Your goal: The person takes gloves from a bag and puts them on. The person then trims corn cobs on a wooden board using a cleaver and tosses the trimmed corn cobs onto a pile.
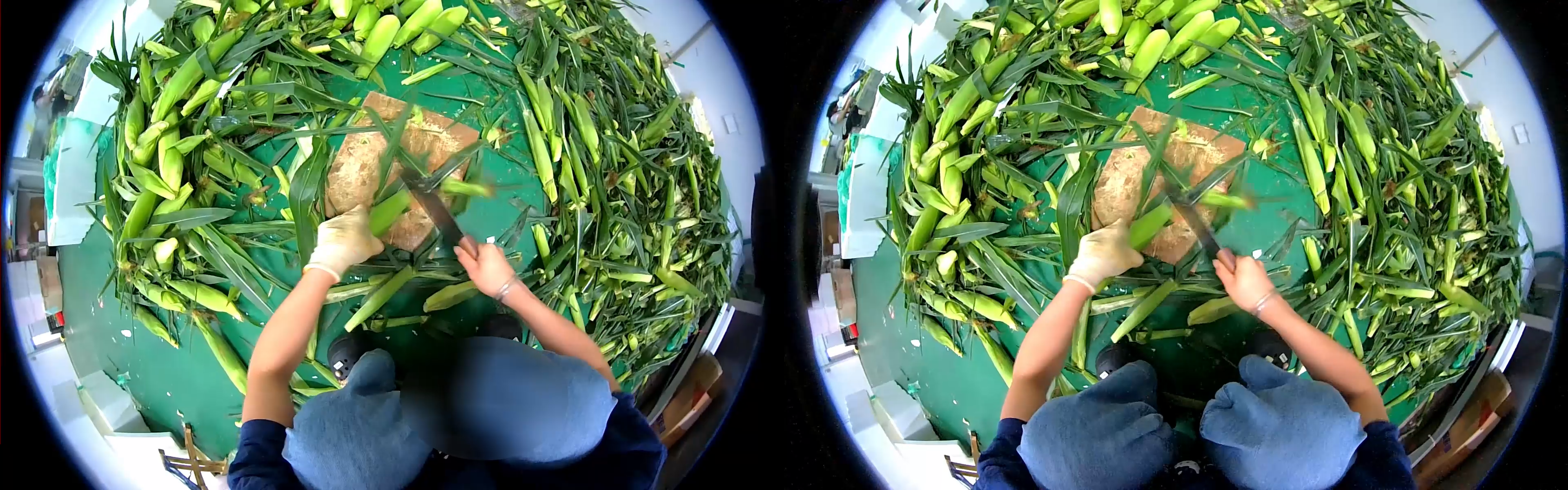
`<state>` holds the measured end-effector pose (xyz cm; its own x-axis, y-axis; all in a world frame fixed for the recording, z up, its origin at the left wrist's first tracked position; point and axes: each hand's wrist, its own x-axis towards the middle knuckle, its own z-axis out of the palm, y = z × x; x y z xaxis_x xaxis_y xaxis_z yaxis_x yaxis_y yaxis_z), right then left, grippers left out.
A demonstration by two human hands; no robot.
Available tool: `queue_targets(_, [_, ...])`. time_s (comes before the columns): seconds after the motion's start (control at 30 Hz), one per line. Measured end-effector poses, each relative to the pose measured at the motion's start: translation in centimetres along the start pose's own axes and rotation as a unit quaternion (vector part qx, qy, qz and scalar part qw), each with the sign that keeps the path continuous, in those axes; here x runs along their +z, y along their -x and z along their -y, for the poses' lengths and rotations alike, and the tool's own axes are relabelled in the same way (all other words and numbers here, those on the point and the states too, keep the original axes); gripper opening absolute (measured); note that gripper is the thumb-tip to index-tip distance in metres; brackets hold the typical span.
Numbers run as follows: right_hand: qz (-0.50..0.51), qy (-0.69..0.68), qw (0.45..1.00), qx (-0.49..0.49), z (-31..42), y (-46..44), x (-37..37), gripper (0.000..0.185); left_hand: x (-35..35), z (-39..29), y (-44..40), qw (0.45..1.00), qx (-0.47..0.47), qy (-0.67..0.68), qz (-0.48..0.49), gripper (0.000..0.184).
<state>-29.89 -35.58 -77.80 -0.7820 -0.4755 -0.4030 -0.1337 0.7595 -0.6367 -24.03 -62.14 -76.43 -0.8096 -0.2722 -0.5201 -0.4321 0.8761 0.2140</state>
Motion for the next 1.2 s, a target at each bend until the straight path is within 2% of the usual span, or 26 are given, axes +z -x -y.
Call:
queue_targets(0.07, [0.015,-0.008,0.998,0.059,-0.5,0.7,-1.7,0.038,-1.6,1.3,1.2,0.998,-0.002,0.058,0.018,0.053])
queue_targets(0.1, [-0.019,-0.018,0.998,0.063,-0.3,1.2,-1.8,0.039,-2.0,2.1,1.6,0.981,0.004,0.191,0.035,0.059])
queue_targets(0.13, [-0.062,-0.032,0.996,0.055,-0.3,1.5,-2.0,0.04,-1.9,2.2,2.1,0.875,0.109,0.471,0.023,0.057])
queue_targets(0.2, [-0.14,-0.089,0.986,0.019,-0.5,1.7,-2.0,0.04,-0.9,2.7,0.7,0.747,0.147,0.648,-0.001,0.043])
queue_targets(0.23, [-0.168,-0.12,0.978,0.0,-0.7,1.8,-2.0,0.039,0.3,2.2,-0.2,0.642,0.168,0.747,-0.042,0.034])
queue_targets(0.27, [-0.164,-0.154,0.974,0.01,0.5,1.7,-3.0,0.037,0.9,1.8,-0.6,0.591,0.155,0.789,-0.061,0.031])
queue_targets(0.3, [-0.167,-0.256,0.952,0.032,2.6,1.7,-4.1,0.032,1.5,1.4,-0.9,0.537,0.145,0.827,-0.082,0.028])
queue_targets(0.37, [-0.234,-0.342,0.907,-0.075,7.1,2.2,-6.6,0.03,4.9,2.3,-3.4,0.495,0.139,0.851,-0.106,0.027])
queue_targets(0.43, [-0.3,-0.373,0.865,-0.152,8.1,1.1,-5.6,0.033,7.3,3.6,-3.9,0.401,0.106,0.908,-0.059,0.03])
queue_targets(0.47, [-0.33,-0.383,0.841,-0.192,8.7,0.6,-5.1,0.035,7.4,3.6,-3.5,0.4,0.107,0.909,-0.053,0.031])
queue_targets(0.57, [-0.187,-0.22,0.957,-0.03,1.5,-1.9,4.4,0.032,7.4,4.2,-4.0,0.407,0.117,0.904,-0.058,0.032])
queue_targets(0.67, [-0.082,-0.151,0.985,0.028,1.0,-0.9,6.0,0.033,4.3,2.7,-2.9,0.419,0.088,0.899,-0.09,0.027])
queue_targets(0.73, [-0.051,-0.153,0.986,0.05,1.8,-0.6,4.3,0.037,3.6,1.9,-2.3,0.42,-0.019,0.894,-0.157,0.033])
queue_targets(0.77, [-0.035,-0.153,0.986,0.062,2.7,-0.4,3.1,0.039,3.0,1.3,-2.5,0.458,-0.087,0.859,-0.211,0.034])
queue_targets(0.8, [-0.065,-0.088,0.992,0.06,1.5,-1.0,3.3,0.043,2.1,1.1,-2.5,0.457,-0.078,0.859,-0.214,0.034])
queue_targets(0.87, [-0.118,0.0,0.991,0.062,0.7,-0.9,2.1,0.047,1.9,0.5,-1.1,0.631,-0.094,0.733,-0.234,0.031])
queue_targets(0.9, [-0.134,0.016,0.989,0.066,0.1,-0.4,1.8,0.046,3.1,0.3,-1.4,0.662,-0.061,0.7,-0.26,0.029])
queue_targets(0.93, [-0.137,0.035,0.987,0.077,-0.3,0.0,1.7,0.045,3.9,-0.3,-0.9,0.685,-0.079,0.685,-0.237,0.038])
queue_targets(1.0, [-0.142,0.074,0.982,0.101,-0.8,0.7,1.3,0.043,5.9,-0.3,-0.8,0.719,-0.075,0.652,-0.23,0.036])
queue_targets(1.03, [-0.142,0.076,0.982,0.097,-1.0,0.8,1.1,0.039,6.8,-1.2,-0.2,0.735,-0.038,0.617,-0.277,0.036])
queue_targets(1.1, [-0.136,0.119,0.981,0.074,-1.5,0.4,1.1,0.035,6.8,-4.7,1.6,0.769,0.068,0.45,-0.449,0.035])
queue_targets(1.17, [-0.135,0.164,0.976,0.044,-2.4,0.0,1.6,0.031,4.5,-8.2,3.9,0.832,0.047,0.287,-0.473,0.03])
queue_targets(1.2, [-0.137,0.164,0.976,0.045,-2.7,-0.2,0.8,0.031,3.4,-8.5,4.2,0.831,0.081,0.29,-0.468,0.03])
